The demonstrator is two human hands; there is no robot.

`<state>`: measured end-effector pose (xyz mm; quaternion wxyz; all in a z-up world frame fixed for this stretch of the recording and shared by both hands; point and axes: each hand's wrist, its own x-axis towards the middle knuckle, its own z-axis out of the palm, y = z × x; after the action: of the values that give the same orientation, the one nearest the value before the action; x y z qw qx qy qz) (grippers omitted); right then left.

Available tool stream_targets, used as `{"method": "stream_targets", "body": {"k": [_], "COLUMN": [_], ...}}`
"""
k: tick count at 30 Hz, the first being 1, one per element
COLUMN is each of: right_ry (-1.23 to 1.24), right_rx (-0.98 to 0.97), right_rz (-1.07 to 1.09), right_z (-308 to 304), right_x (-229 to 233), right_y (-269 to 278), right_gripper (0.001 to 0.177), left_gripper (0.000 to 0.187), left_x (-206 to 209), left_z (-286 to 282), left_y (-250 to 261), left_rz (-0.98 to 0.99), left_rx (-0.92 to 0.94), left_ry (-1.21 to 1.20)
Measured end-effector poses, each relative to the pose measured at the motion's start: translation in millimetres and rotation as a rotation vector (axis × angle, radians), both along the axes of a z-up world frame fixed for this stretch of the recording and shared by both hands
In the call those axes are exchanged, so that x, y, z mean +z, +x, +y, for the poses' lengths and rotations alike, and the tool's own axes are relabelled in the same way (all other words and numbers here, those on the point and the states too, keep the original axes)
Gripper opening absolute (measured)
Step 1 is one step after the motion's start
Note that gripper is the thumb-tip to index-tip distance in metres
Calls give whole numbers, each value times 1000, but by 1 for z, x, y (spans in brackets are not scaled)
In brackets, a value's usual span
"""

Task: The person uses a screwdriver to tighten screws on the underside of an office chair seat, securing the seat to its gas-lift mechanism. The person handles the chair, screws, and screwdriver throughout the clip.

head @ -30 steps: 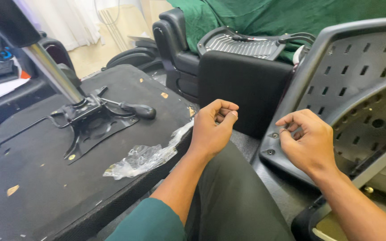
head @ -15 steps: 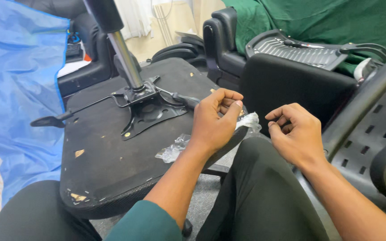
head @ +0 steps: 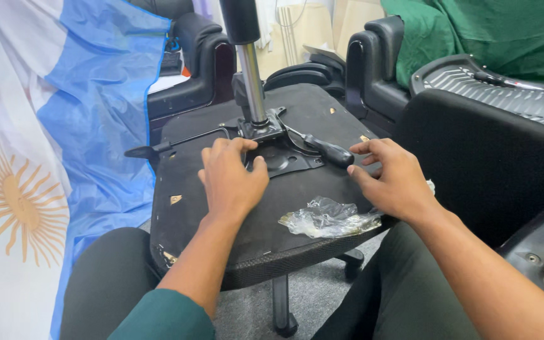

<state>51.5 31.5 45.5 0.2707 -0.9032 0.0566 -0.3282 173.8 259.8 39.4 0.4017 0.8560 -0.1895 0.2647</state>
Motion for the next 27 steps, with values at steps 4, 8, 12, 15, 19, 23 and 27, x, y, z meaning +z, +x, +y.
{"method": "stream_targets", "body": {"k": [4, 8, 12, 15, 19, 23, 27], "right_ry": [-79, -28, -56, -13, -33, 169, 137], "right_rx": [-43, -103, -129, -171, -58, -53, 37], "right_rz": [66, 138, 179, 226, -53, -156, -334], "right_z": [6, 8, 5, 2, -2, -4, 8], "right_x": [0, -1, -3, -4, 0, 5, 10], "right_y": [22, 38, 41, 41, 35, 25, 24], "right_gripper": [49, 57, 51, 47, 38, 35, 29], "left_gripper": [37, 29, 21, 22, 24, 25, 28], "left_x": [-5, -14, -16, -18, -21, -25, -25], "left_z": [22, 29, 29, 29, 28, 27, 27], "left_y": [17, 20, 26, 30, 31, 30, 29], "left_rz": [130, 287, 326, 309, 284, 255, 257], "left_rx": [91, 38, -27, -68, -108, -156, -210], "left_ry": [129, 213, 176, 170, 184, 195, 180]}}
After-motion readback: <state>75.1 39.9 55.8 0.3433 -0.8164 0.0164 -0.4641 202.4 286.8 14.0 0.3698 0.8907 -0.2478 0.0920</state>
